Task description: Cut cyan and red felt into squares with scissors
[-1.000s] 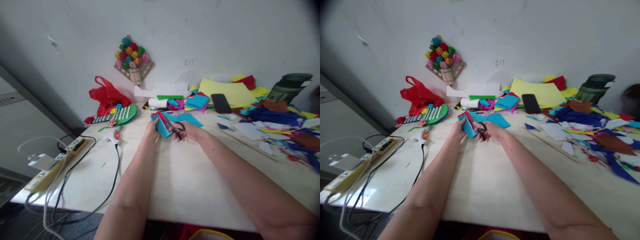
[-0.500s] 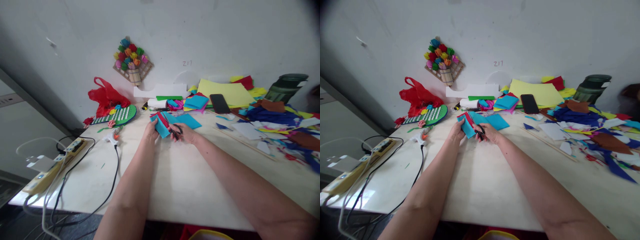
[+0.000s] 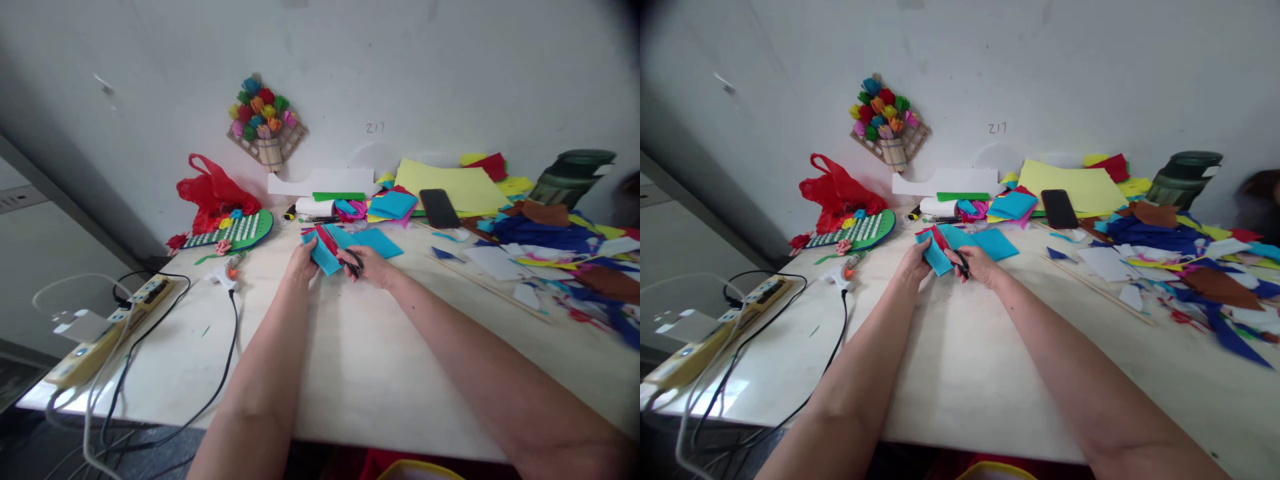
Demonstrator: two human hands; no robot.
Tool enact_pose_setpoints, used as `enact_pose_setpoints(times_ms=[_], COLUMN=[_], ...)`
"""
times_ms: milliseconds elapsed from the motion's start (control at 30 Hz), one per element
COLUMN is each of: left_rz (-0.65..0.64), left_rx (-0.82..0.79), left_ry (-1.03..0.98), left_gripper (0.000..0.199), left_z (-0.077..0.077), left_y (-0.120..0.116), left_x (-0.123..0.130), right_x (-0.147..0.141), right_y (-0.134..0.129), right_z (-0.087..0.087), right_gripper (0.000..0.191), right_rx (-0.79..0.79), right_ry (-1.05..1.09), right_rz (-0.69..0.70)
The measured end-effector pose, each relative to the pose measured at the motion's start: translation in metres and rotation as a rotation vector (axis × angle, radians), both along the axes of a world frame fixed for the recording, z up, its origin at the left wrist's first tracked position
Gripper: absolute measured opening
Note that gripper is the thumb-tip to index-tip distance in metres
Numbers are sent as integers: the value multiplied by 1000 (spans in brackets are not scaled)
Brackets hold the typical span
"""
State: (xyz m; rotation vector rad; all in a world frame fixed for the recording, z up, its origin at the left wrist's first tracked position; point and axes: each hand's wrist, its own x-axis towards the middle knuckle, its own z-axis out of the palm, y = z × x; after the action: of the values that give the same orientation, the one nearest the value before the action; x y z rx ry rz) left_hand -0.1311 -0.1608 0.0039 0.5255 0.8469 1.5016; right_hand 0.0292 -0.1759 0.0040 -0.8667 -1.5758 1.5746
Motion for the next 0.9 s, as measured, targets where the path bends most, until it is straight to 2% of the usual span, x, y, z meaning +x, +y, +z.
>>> enact_pose_setpoints(times_ms=[233,533,800,900], left_rz=[47,38,42,41], left_rx=[-8,-7,-25,-21], left_ry=[-3,-5,-5,-2], left_gripper=[21,19,20,19], left_z=[1,0,0,-1], left_y=[1,1,1,2], left_x=[0,-1,-2,-3], right_x=[-3,-3,-4,-4], right_y=[2,5,3,1], right_z=[-4,-8,-5,-3], right_gripper=[31,30,30,32], right_rx=[35,59,62,29], right_ry=[-23,-24,-61,-52], right_rz=[-13,-37,-96,-77])
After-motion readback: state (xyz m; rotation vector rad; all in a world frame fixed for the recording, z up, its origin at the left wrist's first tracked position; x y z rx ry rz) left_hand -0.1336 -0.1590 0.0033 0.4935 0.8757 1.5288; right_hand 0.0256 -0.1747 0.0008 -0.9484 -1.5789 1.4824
